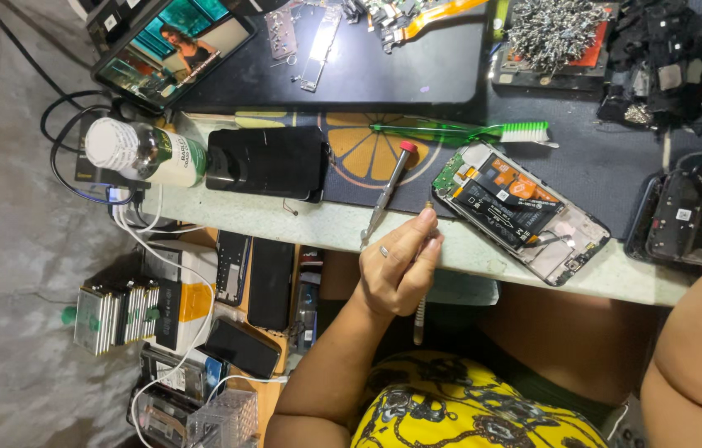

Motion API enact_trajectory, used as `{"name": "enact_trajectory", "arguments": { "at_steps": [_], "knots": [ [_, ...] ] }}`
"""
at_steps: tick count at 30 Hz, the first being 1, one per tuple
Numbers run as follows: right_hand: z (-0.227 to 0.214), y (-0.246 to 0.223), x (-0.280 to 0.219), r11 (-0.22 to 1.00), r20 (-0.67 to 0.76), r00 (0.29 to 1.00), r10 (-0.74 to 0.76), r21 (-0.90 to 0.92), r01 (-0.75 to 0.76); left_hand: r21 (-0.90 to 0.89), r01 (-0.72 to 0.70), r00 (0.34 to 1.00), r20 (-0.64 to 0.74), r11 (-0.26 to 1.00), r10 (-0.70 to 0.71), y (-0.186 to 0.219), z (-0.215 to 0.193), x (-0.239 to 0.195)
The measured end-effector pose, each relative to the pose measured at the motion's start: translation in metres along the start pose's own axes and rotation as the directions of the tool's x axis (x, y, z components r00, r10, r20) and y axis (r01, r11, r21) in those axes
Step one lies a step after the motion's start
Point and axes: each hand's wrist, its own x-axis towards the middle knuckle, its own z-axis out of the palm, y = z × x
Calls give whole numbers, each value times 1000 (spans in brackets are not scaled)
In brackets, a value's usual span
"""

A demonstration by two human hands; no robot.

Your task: The person disassembles a smartphone using a screwdriver and a metal prying tool. They remove the back cover, disconnect internal components, and then reassemble the device by reconnecting parts and securing the back cover.

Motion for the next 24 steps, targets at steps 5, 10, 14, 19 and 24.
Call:
{"name": "enact_trajectory", "arguments": {
  "at_steps": [5, 10, 14, 19, 24],
  "knots": [
    [1, 13, 1, 1000, 15, 1000, -4, -6, 4, -4, -3, 1000, 9, 1000, 3, 0, 0, -2],
    [8, 19, 1, 1000, 39, 999, -19, -6, 20, -12, 9, 999, 35, 1000, -9, 0, -2, -2],
    [13, 23, 0, 999, 59, 998, -36, -2, 36, -1, 7, 999, 37, 1000, -7, 0, -2, -2],
    [20, 49, -4, 998, 43, 999, 33, 58, -36, 6, -4, 999, 33, 1000, 4, -2, -1, -4],
    [25, 76, 5, 998, 100, 995, 8, 63, -15, -1, 8, 999, 47, 1000, -8, -1, -2, -3]
  ]
}}
